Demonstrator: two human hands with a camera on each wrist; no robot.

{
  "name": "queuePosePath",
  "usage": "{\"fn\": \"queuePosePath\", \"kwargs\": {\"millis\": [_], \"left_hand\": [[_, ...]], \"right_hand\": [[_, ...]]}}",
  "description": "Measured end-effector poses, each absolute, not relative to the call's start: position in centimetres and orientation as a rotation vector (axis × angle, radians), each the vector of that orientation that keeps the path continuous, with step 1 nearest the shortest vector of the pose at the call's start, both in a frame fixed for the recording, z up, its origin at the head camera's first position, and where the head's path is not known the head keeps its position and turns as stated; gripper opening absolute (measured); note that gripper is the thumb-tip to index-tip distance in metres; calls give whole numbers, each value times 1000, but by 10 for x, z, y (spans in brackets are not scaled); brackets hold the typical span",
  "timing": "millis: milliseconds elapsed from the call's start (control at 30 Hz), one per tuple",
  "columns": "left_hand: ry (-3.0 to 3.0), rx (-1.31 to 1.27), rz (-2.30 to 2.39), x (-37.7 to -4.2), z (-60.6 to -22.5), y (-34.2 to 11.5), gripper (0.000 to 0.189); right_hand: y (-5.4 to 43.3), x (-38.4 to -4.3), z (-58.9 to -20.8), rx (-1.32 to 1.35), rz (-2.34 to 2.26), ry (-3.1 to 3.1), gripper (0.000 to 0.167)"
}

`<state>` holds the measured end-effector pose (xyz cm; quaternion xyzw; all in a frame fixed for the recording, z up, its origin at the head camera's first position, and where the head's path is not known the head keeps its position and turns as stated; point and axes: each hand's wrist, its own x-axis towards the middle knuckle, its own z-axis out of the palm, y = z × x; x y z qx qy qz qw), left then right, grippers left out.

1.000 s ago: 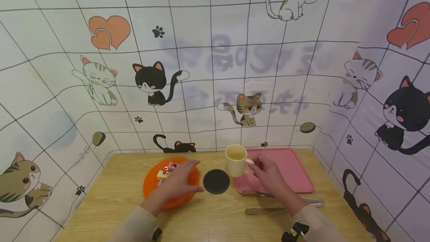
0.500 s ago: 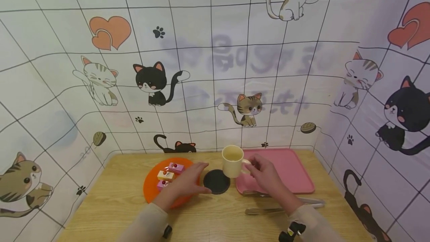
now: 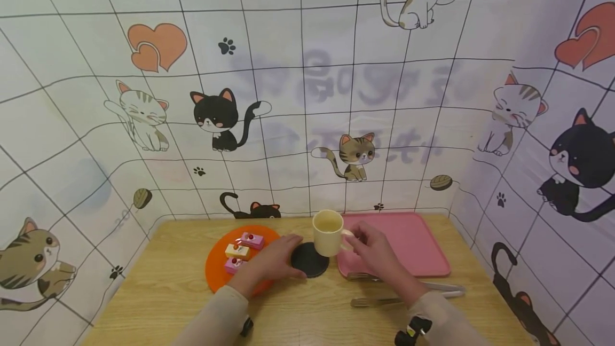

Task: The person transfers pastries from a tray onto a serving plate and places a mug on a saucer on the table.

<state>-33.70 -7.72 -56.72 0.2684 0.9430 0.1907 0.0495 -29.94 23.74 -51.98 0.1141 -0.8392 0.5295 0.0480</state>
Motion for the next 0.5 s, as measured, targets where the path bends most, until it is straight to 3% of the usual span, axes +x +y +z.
{"fn": "queuePosePath", "kwargs": {"millis": [500], "left_hand": [[2850,794,568,-344,-575,-78,99]], "right_hand": [[224,-300,-524,345,1682,-2576,8]]}}
